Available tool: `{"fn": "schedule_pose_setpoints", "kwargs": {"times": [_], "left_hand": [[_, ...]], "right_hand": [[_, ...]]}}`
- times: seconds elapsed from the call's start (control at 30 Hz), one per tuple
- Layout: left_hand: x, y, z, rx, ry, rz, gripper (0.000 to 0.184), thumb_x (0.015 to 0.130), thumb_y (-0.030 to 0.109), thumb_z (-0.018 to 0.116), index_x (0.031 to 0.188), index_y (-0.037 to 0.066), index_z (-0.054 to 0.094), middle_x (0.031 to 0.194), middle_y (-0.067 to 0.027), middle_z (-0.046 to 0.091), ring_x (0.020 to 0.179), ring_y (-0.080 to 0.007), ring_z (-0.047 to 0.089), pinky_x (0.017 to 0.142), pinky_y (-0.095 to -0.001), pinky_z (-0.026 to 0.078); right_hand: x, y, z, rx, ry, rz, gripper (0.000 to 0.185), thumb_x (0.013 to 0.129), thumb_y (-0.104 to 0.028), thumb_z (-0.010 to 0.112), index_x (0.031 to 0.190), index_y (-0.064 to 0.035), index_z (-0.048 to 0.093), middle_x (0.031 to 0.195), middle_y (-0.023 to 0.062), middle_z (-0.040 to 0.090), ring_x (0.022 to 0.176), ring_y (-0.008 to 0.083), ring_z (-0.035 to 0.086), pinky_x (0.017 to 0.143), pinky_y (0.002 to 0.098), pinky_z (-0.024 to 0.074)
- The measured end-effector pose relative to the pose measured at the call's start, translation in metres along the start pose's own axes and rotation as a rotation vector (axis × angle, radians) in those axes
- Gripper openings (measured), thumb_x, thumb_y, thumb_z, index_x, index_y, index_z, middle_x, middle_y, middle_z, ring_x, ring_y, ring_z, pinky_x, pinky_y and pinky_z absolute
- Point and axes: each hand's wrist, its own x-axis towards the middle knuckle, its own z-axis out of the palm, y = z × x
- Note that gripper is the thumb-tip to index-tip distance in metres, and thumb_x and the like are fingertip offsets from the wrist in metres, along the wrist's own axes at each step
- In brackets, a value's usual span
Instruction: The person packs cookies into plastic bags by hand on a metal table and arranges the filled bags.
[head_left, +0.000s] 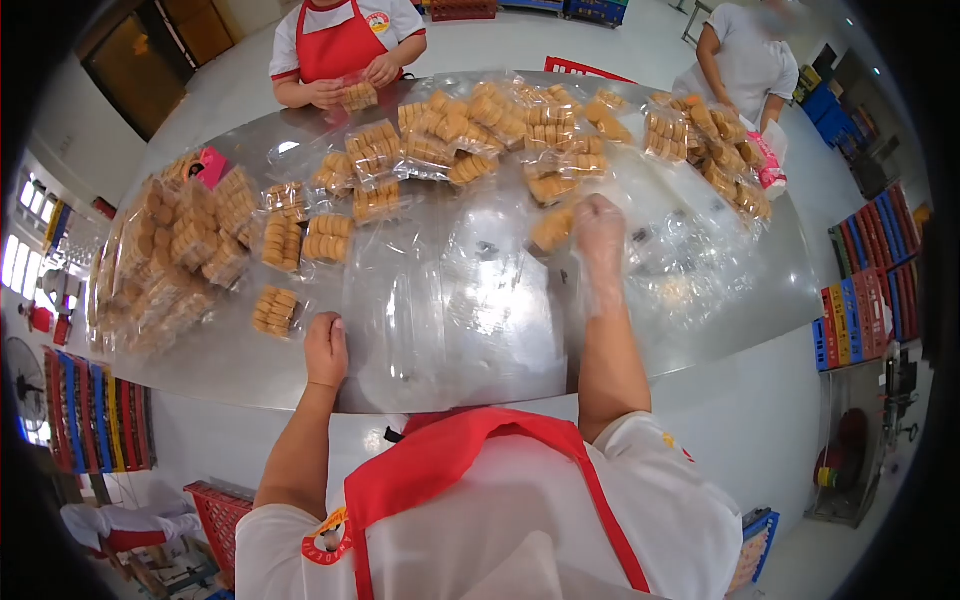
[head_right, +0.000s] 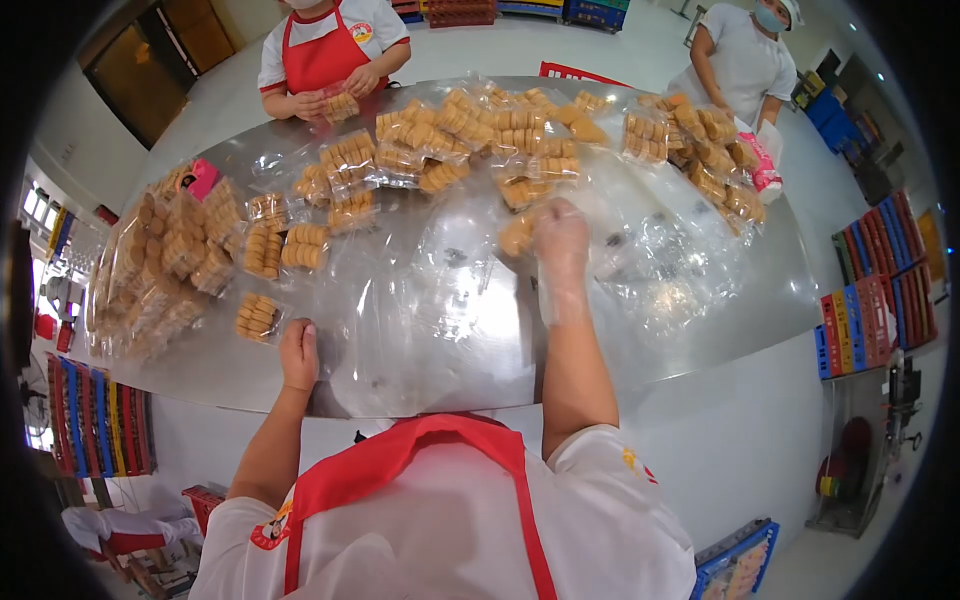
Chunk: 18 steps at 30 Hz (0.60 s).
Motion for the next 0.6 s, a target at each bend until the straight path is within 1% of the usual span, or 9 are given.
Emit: {"fn": "schedule_pose_setpoints", "kwargs": {"times": [0.03, 0.13, 0.23, 0.27, 0.33, 0.4, 0.47, 0.53, 0.6], "left_hand": [[-0.001, -0.001, 0.001, -0.005, 0.012, 0.013, 0.019, 0.098, 0.015, 0.051, 0.095, 0.0, 0.06, 0.086, -0.0185, 0.061, 0.079, -0.0373, 0.059, 0.072, -0.0411, 0.048], [-0.004, -0.005, -0.001, -0.052, 0.052, 0.05, 0.019, 0.098, 0.015, 0.051, 0.095, 0.0, 0.061, 0.079, -0.0132, 0.06, 0.071, -0.0281, 0.058, 0.067, -0.0363, 0.047], [-0.008, -0.002, -0.011, -0.359, 0.195, -0.334, 0.015, 0.097, 0.014, 0.054, 0.096, 0.001, 0.062, 0.075, -0.0049, 0.057, 0.067, -0.0168, 0.052, 0.063, -0.0313, 0.044], [-0.004, 0.0, -0.016, -0.408, 0.242, -0.279, 0.015, 0.097, 0.013, 0.055, 0.097, 0.001, 0.062, 0.077, -0.0039, 0.056, 0.068, -0.0147, 0.051, 0.064, -0.03, 0.044], [0.003, 0.055, -0.027, -0.516, 0.346, -0.197, 0.014, 0.096, 0.013, 0.057, 0.1, 0.001, 0.062, 0.081, -0.002, 0.055, 0.071, -0.0105, 0.047, 0.067, -0.0272, 0.043], [0.015, 0.109, -0.021, -0.548, 0.23, -0.055, 0.032, 0.09, 0.015, 0.067, 0.118, 0.001, 0.058, 0.095, -0.0053, 0.057, 0.086, -0.0135, 0.053, 0.077, -0.0269, 0.045], [0.029, 0.167, -0.021, -0.43, -0.024, 0.158, 0.064, 0.082, 0.018, 0.077, 0.136, 0.002, 0.046, 0.109, -0.0072, 0.054, 0.105, -0.016, 0.054, 0.089, -0.0278, 0.046], [0.031, 0.198, -0.014, -0.471, -0.177, 0.139, 0.086, 0.075, 0.017, 0.084, 0.145, 0.004, 0.035, 0.114, -0.0073, 0.053, 0.116, -0.0187, 0.052, 0.095, -0.0317, 0.046], [0.028, 0.209, -0.014, -0.774, -0.319, -0.081, 0.082, 0.077, 0.013, 0.082, 0.144, 0.005, 0.037, 0.113, -0.0075, 0.053, 0.112, -0.0176, 0.054, 0.094, -0.0318, 0.047]], "right_hand": [[-0.016, -0.016, -0.01, -0.233, -0.034, -0.285, 0.013, 0.085, -0.012, 0.059, 0.076, -0.0019, 0.058, 0.066, 0.0184, 0.057, 0.057, 0.0314, 0.054, 0.057, 0.0432, 0.0455], [-0.053, -0.073, -0.037, -0.273, -0.026, -0.481, 0.011, 0.084, -0.009, 0.061, 0.079, 0.0, 0.061, 0.074, 0.0247, 0.058, 0.066, 0.0378, 0.059, 0.065, 0.0453, 0.0479], [-0.06, -0.076, -0.047, -0.402, -0.214, -0.561, 0.006, 0.084, -0.006, 0.064, 0.081, 0.0, 0.063, 0.076, 0.0214, 0.061, 0.072, 0.0363, 0.062, 0.066, 0.046, 0.0476], [-0.066, -0.079, -0.049, -0.299, -0.244, -0.552, 0.005, 0.083, -0.005, 0.065, 0.082, -0.0002, 0.063, 0.078, 0.0195, 0.062, 0.076, 0.0355, 0.062, 0.068, 0.045, 0.0478], [-0.082, -0.099, -0.055, -0.106, -0.331, -0.543, 0.004, 0.081, -0.003, 0.067, 0.082, -0.0006, 0.064, 0.083, 0.0159, 0.063, 0.082, 0.034, 0.061, 0.072, 0.0432, 0.0484], [-0.097, -0.122, -0.054, -0.107, -0.372, -0.604, 0.004, 0.081, 0.0, 0.067, 0.082, -0.0005, 0.063, 0.087, 0.0125, 0.061, 0.087, 0.0314, 0.06, 0.077, 0.0393, 0.0484], [-0.108, -0.13, -0.041, 0.021, -0.431, -0.618, 0.005, 0.081, 0.001, 0.066, 0.083, -0.0001, 0.062, 0.09, 0.0117, 0.058, 0.088, 0.031, 0.058, 0.079, 0.0376, 0.0478], [-0.118, -0.124, -0.024, 0.255, -0.501, -0.56, 0.006, 0.082, 0.001, 0.065, 0.085, 0.0007, 0.059, 0.092, 0.0137, 0.055, 0.087, 0.0327, 0.057, 0.078, 0.0381, 0.0468], [-0.13, -0.116, -0.01, 0.452, -0.562, -0.422, 0.004, 0.087, -0.001, 0.062, 0.088, 0.0009, 0.059, 0.095, 0.0112, 0.055, 0.088, 0.0248, 0.058, 0.079, 0.0345, 0.0474]]}}
